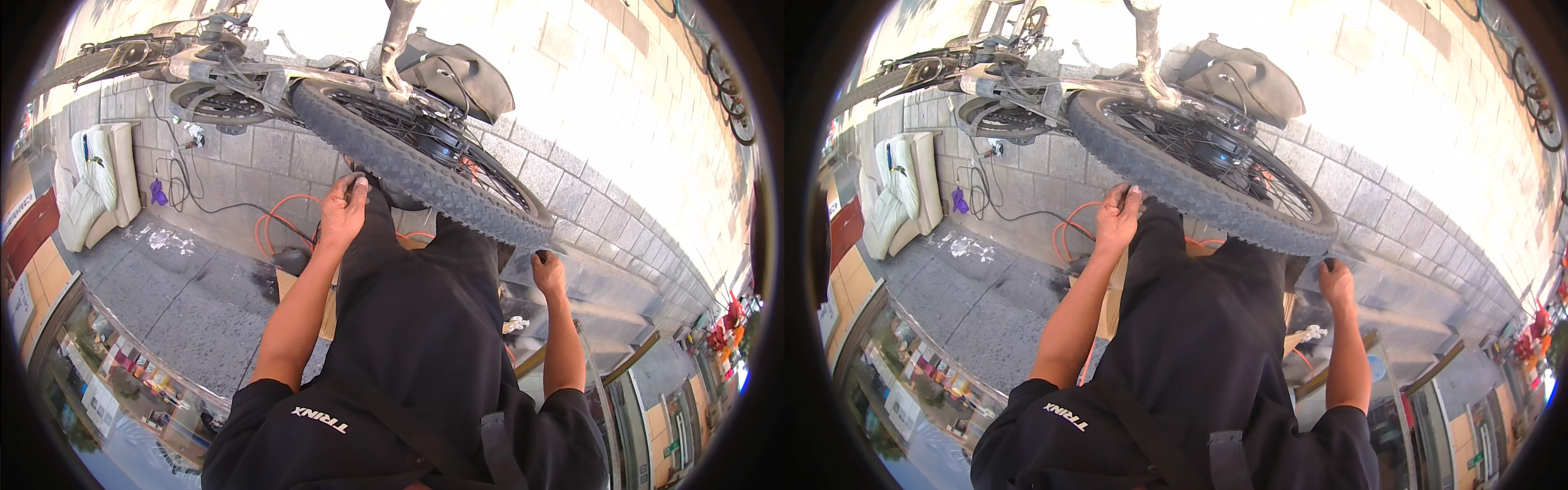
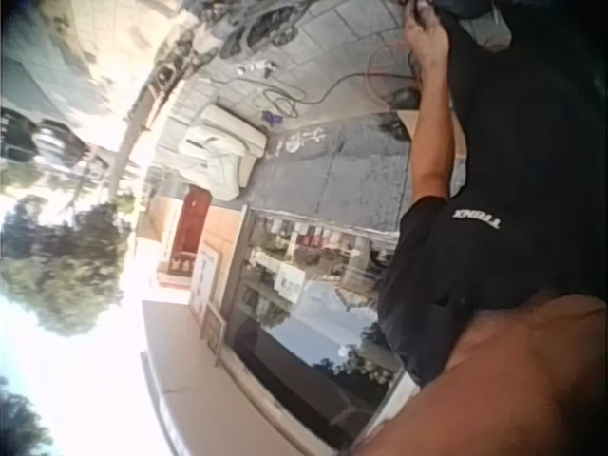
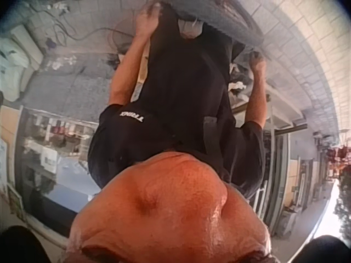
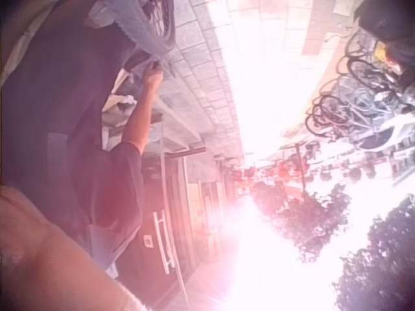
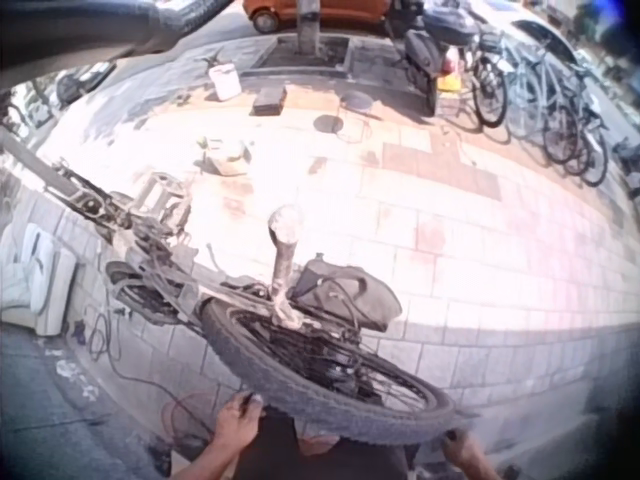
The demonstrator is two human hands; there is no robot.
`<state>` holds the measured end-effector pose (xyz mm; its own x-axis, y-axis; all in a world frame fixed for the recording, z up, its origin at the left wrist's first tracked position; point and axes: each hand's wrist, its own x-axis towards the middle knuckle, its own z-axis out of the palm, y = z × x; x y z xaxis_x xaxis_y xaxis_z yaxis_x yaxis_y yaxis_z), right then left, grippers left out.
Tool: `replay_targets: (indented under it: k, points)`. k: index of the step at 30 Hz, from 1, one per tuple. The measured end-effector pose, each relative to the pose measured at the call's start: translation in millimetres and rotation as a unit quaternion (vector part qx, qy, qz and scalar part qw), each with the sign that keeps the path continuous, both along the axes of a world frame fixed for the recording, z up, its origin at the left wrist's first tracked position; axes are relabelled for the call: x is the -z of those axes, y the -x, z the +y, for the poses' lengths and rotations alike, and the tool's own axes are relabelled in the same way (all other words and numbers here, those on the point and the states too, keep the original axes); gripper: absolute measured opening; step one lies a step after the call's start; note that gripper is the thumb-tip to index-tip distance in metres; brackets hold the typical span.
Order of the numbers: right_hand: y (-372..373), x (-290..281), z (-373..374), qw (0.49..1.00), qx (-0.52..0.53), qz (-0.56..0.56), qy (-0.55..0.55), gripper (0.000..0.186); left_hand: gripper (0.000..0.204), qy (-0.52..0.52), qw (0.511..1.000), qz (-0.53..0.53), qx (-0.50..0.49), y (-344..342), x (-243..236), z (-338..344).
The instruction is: The person works on a bicycle's rear wheel, adjusting the chain and derailleur, then removes the wheel to inspect the tire and rim. They reattach the wheel and continue adjusting the chain and derailleur.
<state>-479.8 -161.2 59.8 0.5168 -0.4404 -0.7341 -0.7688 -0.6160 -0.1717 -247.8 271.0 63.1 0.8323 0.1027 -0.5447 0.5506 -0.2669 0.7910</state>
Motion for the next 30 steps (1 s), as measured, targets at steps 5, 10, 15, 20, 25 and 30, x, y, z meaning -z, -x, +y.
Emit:
replay_targets:
  k: [5, 10, 15, 20, 25, 30]
  points:
    - [2, -4, 6, 0.999, 0.022, -0.028, -0.002, 0.035, 0.027, -0.064, 0.992, -0.107, 0.035, -25, -59, -3]
    - [-5, -13, 25, 0.994, 0.080, -0.076, -0.001, 0.036, 0.020, -0.116, 0.949, -0.279, 0.087, -92, -101, 4]
    - [-15, -6, 30, 0.987, 0.130, -0.089, -0.014, 0.036, 0.030, -0.127, 0.928, -0.276, 0.216, -195, -130, -16]
    - [31, 37, 54, 0.939, 0.315, -0.132, -0.049, 0.037, 0.038, -0.212, 0.809, -0.142, 0.530, -284, -75, -50]
    - [40, 43, 109, 0.893, 0.423, -0.155, -0.020, 0.034, 0.030, -0.201, 0.793, -0.036, 0.574, -294, -48, -77]
    - [7, 35, 173, 0.841, 0.508, -0.174, -0.059, 0.034, 0.021, -0.143, 0.757, 0.078, 0.633, -316, 10, -79]
